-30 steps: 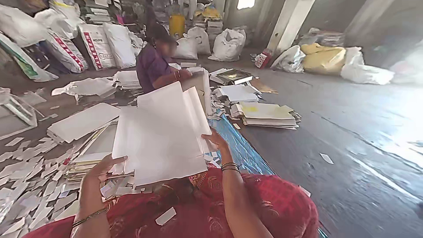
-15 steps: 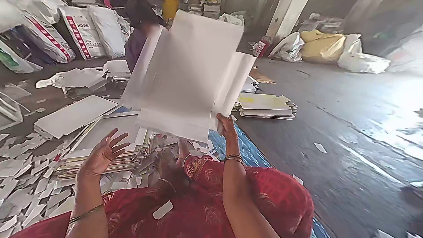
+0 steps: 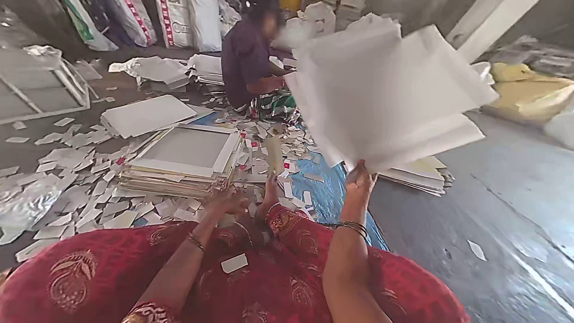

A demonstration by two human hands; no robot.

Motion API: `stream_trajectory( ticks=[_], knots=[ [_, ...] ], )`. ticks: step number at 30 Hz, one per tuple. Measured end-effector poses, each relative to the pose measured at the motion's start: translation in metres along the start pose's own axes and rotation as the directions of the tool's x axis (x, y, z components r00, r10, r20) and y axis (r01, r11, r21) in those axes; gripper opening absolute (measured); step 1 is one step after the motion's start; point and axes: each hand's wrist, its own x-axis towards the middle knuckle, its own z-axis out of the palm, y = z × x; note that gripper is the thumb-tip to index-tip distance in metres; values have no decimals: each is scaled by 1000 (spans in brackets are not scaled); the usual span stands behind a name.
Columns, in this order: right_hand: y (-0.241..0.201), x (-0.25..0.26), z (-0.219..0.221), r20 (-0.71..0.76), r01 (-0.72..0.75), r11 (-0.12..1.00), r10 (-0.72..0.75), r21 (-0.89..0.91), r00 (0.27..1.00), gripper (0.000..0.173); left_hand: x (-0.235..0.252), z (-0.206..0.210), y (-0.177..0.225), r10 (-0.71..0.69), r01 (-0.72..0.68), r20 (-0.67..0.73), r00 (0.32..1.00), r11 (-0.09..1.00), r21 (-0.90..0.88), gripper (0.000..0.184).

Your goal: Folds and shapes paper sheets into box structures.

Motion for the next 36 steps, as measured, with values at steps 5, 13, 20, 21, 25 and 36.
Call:
stream_trajectory(
  ticks=[5,13,20,21,25,36],
  knots=[
    [15,-3,-4,-145,-57,998,60,19,988,60,11,29,22,-184,182,1,983,971,155,73],
    [35,-10,-16,-316,-149,988,132,-29,940,58,17,56,33,-269,280,-116,956,956,87,73],
    [61,-1,-13,-359,-220,944,123,-245,925,64,20,62,34,-264,275,-128,956,958,81,71],
    [67,2,-10,-355,-225,936,120,-272,927,64,20,61,33,-259,271,-128,957,959,81,71],
    [97,17,-3,-339,-243,867,93,-434,936,72,19,63,30,-242,252,-141,960,966,61,68],
    [123,102,11,67,4,720,59,-694,996,89,18,62,30,-201,210,-185,962,977,29,61]
  ],
)
